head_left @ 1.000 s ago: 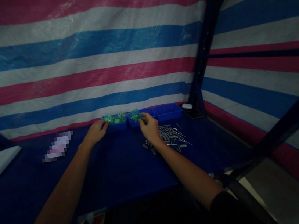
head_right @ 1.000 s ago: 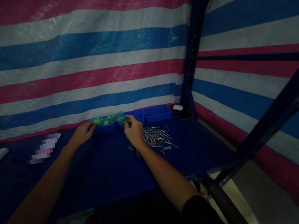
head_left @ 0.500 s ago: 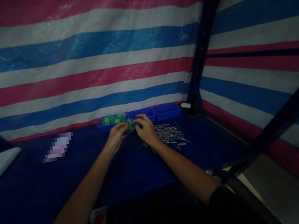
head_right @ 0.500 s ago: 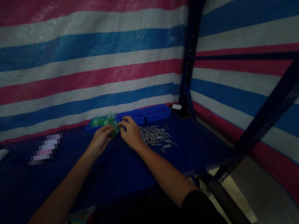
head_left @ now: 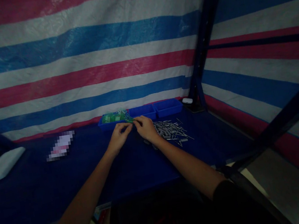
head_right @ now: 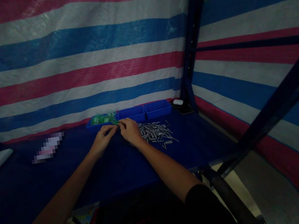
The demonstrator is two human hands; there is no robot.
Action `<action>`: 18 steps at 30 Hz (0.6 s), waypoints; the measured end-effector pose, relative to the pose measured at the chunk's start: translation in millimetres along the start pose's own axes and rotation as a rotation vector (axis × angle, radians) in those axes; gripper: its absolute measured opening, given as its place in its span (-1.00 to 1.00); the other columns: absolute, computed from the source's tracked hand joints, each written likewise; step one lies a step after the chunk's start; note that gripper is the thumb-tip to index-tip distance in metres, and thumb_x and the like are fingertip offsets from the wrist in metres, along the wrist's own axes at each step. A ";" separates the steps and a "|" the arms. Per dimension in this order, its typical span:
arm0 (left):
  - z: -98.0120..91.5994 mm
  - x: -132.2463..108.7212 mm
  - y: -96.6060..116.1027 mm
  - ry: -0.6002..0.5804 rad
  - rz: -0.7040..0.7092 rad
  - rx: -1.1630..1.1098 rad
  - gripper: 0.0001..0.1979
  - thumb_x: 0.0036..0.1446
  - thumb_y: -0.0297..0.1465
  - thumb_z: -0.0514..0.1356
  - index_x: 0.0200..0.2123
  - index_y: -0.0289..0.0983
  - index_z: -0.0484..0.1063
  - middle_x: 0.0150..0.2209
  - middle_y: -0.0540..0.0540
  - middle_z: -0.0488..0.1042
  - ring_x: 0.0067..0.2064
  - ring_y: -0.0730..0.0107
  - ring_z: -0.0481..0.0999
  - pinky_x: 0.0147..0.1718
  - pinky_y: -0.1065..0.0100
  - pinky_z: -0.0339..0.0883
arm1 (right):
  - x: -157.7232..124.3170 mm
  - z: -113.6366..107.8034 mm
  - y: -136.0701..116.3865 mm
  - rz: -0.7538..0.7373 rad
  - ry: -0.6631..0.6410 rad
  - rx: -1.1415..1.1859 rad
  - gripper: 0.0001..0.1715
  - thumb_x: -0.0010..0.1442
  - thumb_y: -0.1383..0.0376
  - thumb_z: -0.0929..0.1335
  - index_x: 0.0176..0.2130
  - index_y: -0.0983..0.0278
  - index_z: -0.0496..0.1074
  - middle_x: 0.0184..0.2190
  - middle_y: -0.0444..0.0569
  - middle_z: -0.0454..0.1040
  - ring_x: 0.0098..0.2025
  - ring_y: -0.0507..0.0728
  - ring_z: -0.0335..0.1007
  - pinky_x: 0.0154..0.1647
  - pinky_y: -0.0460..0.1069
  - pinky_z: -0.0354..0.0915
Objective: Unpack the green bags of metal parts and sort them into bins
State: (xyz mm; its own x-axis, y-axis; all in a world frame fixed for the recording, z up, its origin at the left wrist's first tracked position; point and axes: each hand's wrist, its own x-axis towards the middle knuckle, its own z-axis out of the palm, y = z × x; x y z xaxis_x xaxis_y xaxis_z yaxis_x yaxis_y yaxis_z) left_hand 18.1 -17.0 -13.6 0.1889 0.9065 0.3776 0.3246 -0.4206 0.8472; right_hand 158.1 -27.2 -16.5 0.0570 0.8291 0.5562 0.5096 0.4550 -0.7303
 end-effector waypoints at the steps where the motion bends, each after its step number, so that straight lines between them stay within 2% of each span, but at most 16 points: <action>1: -0.7 1.5 0.1 -0.006 -0.137 -0.131 -0.64 0.00 -0.12 0.08 -0.37 -0.30 0.45 -0.27 -0.13 0.39 -0.21 0.31 0.36 -0.32 0.35 0.26 | -0.9 -1.5 -0.3 -0.061 -0.016 -0.042 -0.72 0.11 0.39 0.23 -0.25 0.27 0.49 -0.41 -0.08 0.38 -0.34 0.03 0.26 -0.25 -0.08 0.17; 3: -3.8 4.5 -0.6 -0.008 -0.376 -0.359 -0.55 0.05 -0.08 -0.02 -0.39 -0.34 0.43 -0.35 -0.15 0.41 -0.35 0.38 0.37 -0.46 0.42 0.23 | -3.0 -3.0 -1.4 -0.148 -0.067 -0.081 -0.66 0.11 0.43 0.21 -0.19 0.23 0.47 -0.39 -0.08 0.34 -0.31 0.03 0.25 -0.22 -0.08 0.17; 4: -5.8 5.6 -1.4 -0.005 -0.452 -0.428 -0.57 0.05 -0.09 -0.02 -0.39 -0.35 0.42 -0.39 -0.13 0.41 -0.41 0.41 0.36 -0.51 0.44 0.20 | -4.2 -2.7 -2.2 -0.174 -0.093 -0.086 -0.63 0.10 0.46 0.20 -0.17 0.21 0.47 -0.38 -0.08 0.33 -0.30 0.02 0.25 -0.21 -0.08 0.18; 6: -9.7 6.8 -3.8 0.019 -0.482 -0.450 -0.67 0.00 -0.18 0.07 -0.38 -0.35 0.40 -0.44 -0.09 0.41 -0.47 0.45 0.34 -0.54 0.45 0.18 | -6.6 0.1 -3.7 -0.201 -0.137 -0.092 -0.57 0.07 0.51 0.19 -0.18 0.18 0.47 -0.35 -0.09 0.31 -0.27 0.02 0.24 -0.18 -0.08 0.18; 8: -12.5 6.3 -5.8 0.064 -0.340 -0.313 -0.74 -0.05 -0.26 0.13 -0.36 -0.34 0.40 -0.45 -0.06 0.41 -0.45 0.44 0.36 -0.51 0.45 0.21 | -8.2 4.6 -4.8 -0.185 -0.136 -0.083 -0.59 0.04 0.51 0.21 -0.21 0.20 0.48 -0.31 -0.08 0.28 -0.23 0.02 0.24 -0.13 -0.08 0.18; 11: -14.0 3.0 -5.3 0.104 0.052 0.080 -0.73 -0.03 -0.27 0.13 -0.30 -0.31 0.44 -0.37 -0.07 0.42 -0.34 0.37 0.38 -0.37 0.38 0.27 | -7.6 10.3 -5.5 -0.070 -0.032 0.006 -0.81 0.05 0.35 0.30 -0.34 0.27 0.50 -0.26 -0.05 0.24 -0.15 0.04 0.21 -0.06 -0.06 0.14; 12: -13.8 1.7 -4.1 0.108 0.174 0.199 -0.73 -0.01 -0.27 0.12 -0.28 -0.29 0.45 -0.34 -0.07 0.41 -0.30 0.36 0.38 -0.32 0.35 0.28 | -6.5 11.1 -5.6 -0.018 0.008 0.060 -0.82 0.05 0.27 0.31 -0.39 0.28 0.50 -0.26 -0.04 0.24 -0.14 0.05 0.21 -0.05 -0.06 0.14; 15: -12.2 -1.7 -0.3 0.117 0.430 0.394 -0.74 0.02 -0.31 0.11 -0.23 -0.24 0.46 -0.25 -0.09 0.37 -0.20 0.32 0.36 -0.18 0.26 0.27 | -2.1 10.8 -4.6 0.105 0.062 0.207 -0.63 0.08 0.11 0.27 -0.56 0.31 0.42 -0.39 -0.08 0.26 -0.23 0.03 0.23 -0.14 -0.06 0.15; 18: -9.8 -4.3 1.8 0.112 0.556 0.427 -0.73 0.00 -0.38 0.12 -0.19 -0.22 0.44 -0.15 -0.11 0.34 -0.13 0.30 0.34 -0.08 0.19 0.24 | 1.1 9.7 -1.8 0.175 -0.007 0.334 -0.64 0.09 0.13 0.25 -0.58 0.31 0.36 -0.55 -0.16 0.25 -0.41 0.01 0.20 -0.35 -0.09 0.14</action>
State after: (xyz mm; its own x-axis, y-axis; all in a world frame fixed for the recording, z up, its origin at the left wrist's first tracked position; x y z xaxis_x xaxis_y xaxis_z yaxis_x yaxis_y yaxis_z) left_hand 8.9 -21.3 -10.0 0.3428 0.5419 0.7674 0.5469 -0.7793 0.3060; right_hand 148.8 -23.9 -18.5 0.1120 0.9055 0.4094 0.1846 0.3858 -0.9039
